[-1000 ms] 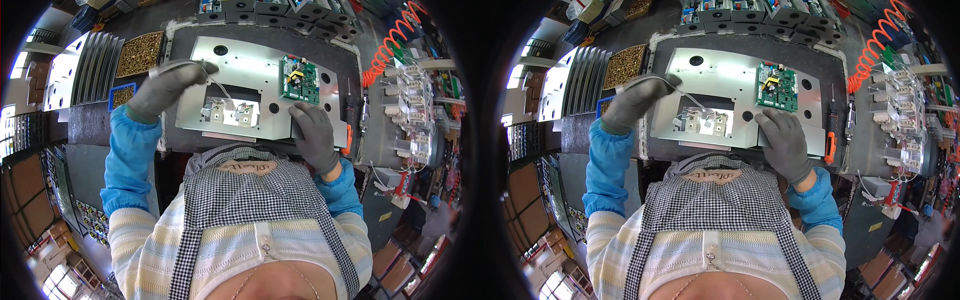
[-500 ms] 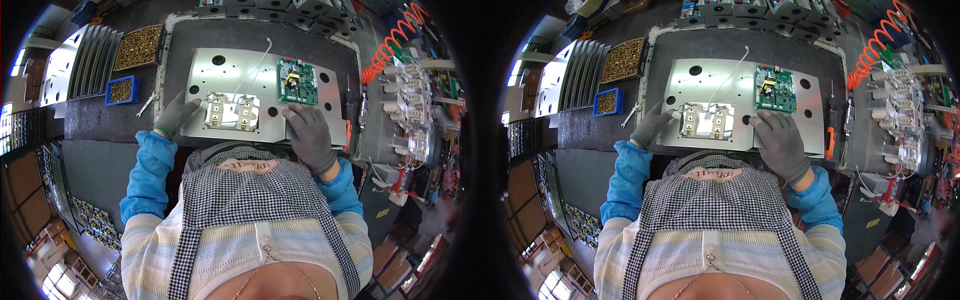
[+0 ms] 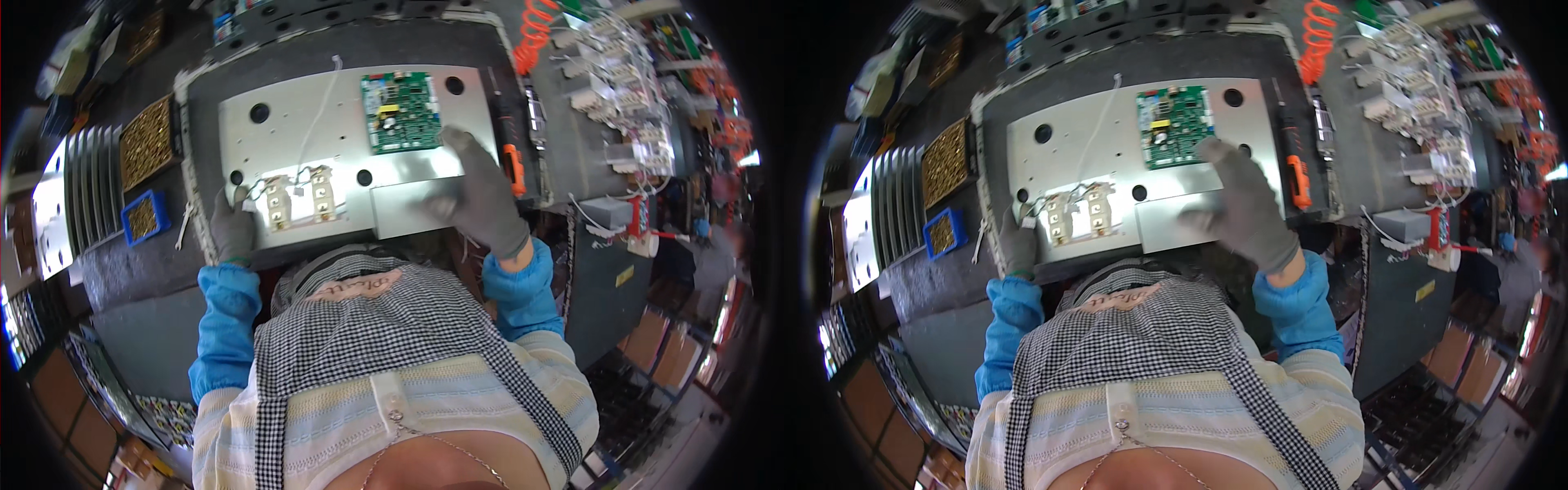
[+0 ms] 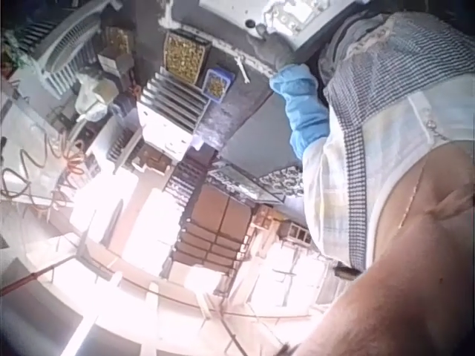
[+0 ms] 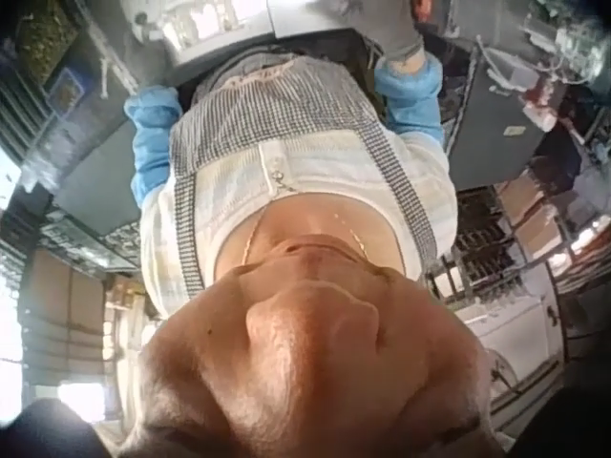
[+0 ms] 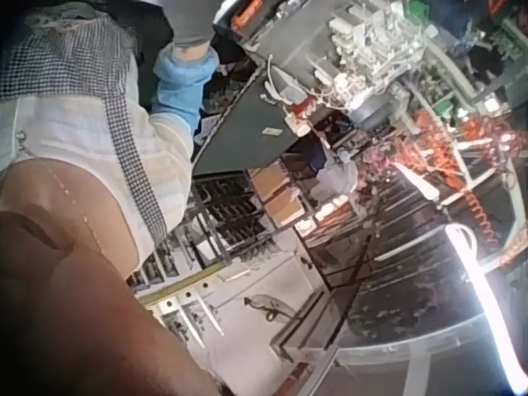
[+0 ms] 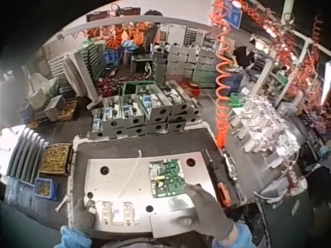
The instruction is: The person assembles an electronic unit by mounting circuit boards and electronic components into a metal chassis with a pneumatic screwdriver, securing them with screws.
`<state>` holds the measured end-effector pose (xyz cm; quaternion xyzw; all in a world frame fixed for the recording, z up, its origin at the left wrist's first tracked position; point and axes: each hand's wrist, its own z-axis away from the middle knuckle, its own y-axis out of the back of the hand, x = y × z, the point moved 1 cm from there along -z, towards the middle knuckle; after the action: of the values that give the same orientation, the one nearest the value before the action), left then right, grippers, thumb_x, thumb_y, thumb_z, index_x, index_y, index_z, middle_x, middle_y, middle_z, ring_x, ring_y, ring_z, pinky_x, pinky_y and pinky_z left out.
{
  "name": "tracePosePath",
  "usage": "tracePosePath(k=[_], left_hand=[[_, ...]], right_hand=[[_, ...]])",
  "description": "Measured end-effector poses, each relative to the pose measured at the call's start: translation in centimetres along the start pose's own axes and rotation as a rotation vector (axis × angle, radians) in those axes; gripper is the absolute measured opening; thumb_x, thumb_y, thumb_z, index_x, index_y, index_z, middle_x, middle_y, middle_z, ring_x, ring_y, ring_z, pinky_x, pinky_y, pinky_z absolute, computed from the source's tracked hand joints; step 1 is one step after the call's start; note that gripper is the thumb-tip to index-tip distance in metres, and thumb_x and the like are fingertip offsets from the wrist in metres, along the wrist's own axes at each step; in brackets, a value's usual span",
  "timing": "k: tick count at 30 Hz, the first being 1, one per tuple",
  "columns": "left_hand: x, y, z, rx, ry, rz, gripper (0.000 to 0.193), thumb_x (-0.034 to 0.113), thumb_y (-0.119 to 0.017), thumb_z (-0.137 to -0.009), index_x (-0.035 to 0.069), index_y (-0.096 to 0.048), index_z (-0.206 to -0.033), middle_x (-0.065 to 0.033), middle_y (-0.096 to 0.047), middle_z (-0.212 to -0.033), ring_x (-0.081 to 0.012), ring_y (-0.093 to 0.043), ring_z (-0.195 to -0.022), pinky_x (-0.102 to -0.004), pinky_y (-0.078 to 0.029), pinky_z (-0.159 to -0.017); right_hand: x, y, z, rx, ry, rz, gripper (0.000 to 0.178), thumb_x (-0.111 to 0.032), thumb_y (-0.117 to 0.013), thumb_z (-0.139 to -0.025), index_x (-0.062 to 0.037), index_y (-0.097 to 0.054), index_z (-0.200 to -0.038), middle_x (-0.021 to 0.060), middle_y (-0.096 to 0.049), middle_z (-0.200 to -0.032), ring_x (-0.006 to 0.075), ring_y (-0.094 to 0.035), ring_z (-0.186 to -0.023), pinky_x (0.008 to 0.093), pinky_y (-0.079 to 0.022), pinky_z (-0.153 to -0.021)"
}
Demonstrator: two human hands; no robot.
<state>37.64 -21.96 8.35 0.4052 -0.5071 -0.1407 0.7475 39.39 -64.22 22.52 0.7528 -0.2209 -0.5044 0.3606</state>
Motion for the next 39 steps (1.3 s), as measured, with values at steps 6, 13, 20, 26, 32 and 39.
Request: tracePosePath(k=[6,13,20,26,32,39], left_hand=[[0.2,-0.8,-0.4,0.012,-0.043,-0.016,0.049,0.04,-0.064,-0.099,0.007,-0.06,-0.136,-0.0236,-0.071,-0.117,-0.0388,-0.068,-0.109,-0.0426,-0.051,-0.092],[-1.8,-0.7,-0.8,0.011,-0.029,-0.017,0.046,0.037,-0.064,-0.099,0.009,-0.061,-0.135,-0.0234,-0.071,-0.117,-0.0376,-0.068,-0.109,-0.0431,-0.051,-0.091],[0.7,-0.1,-0.3,-0.042,0.06,-0.118,0.049,0.046,-0.065,-0.094,0.018,-0.062,-0.135,-0.024,-0.07,-0.117,-0.043,-0.064,-0.116,-0.0468,-0.05,-0.095],[-1.0,-0.4,-0.5,0.018,0.024,-0.055,0.048,0.046,-0.064,-0.096,0.011,-0.064,-0.129,-0.0242,-0.071,-0.113,-0.0431,-0.066,-0.11,-0.0476,-0.051,-0.092],[-1.9,-0.2,-1.7,-0.22,0.138,0.408,0.046,0.028,-0.067,-0.095,-0.003,-0.061,-0.128,-0.0189,-0.073,-0.107,-0.0294,-0.07,-0.095,-0.0372,-0.054,-0.087],[-1.8,1.1,-1.4,-0.444,0.22,0.732,0.046,0.007,-0.06,-0.094,-0.008,-0.053,-0.138,-0.0158,-0.07,-0.114,-0.0218,-0.07,-0.093,-0.0314,-0.056,-0.086]], right_hand=[[18.8,0.1,7.2,0.485,-0.609,0.104,0.064,-0.032,-0.076,-0.087,0.0009,-0.053,-0.137,0.0254,-0.063,-0.128,0.0391,-0.065,-0.115,0.0469,-0.052,-0.098],[21.1,-0.9,5.5,-0.015,-0.791,0.478,0.074,-0.028,-0.072,-0.082,-0.0042,-0.042,-0.146,0.0268,-0.061,-0.124,0.0482,-0.061,-0.109,0.0564,-0.05,-0.092],[25.6,2.4,11.4,0.077,-0.64,0.431,0.069,-0.024,-0.072,-0.084,-0.009,-0.047,-0.147,0.0263,-0.061,-0.124,0.0449,-0.062,-0.112,0.0535,-0.051,-0.094],[19.1,-0.5,7.9,0.181,-0.496,-0.016,0.054,-0.029,-0.068,-0.094,-0.004,-0.055,-0.141,0.0194,-0.065,-0.128,0.032,-0.064,-0.115,0.0399,-0.049,-0.1],[21.8,-4.3,7.9,0.134,-0.89,-1.169,0.04,-0.024,-0.066,-0.093,0.001,-0.064,-0.124,0.0089,-0.068,-0.114,0.0186,-0.065,-0.102,0.0316,-0.052,-0.089],[21.8,-5.6,8.6,0.169,-0.907,-1.17,0.032,-0.019,-0.065,-0.091,0.0017,-0.067,-0.115,0.0092,-0.07,-0.102,0.02,-0.068,-0.088,0.0329,-0.056,-0.081]])
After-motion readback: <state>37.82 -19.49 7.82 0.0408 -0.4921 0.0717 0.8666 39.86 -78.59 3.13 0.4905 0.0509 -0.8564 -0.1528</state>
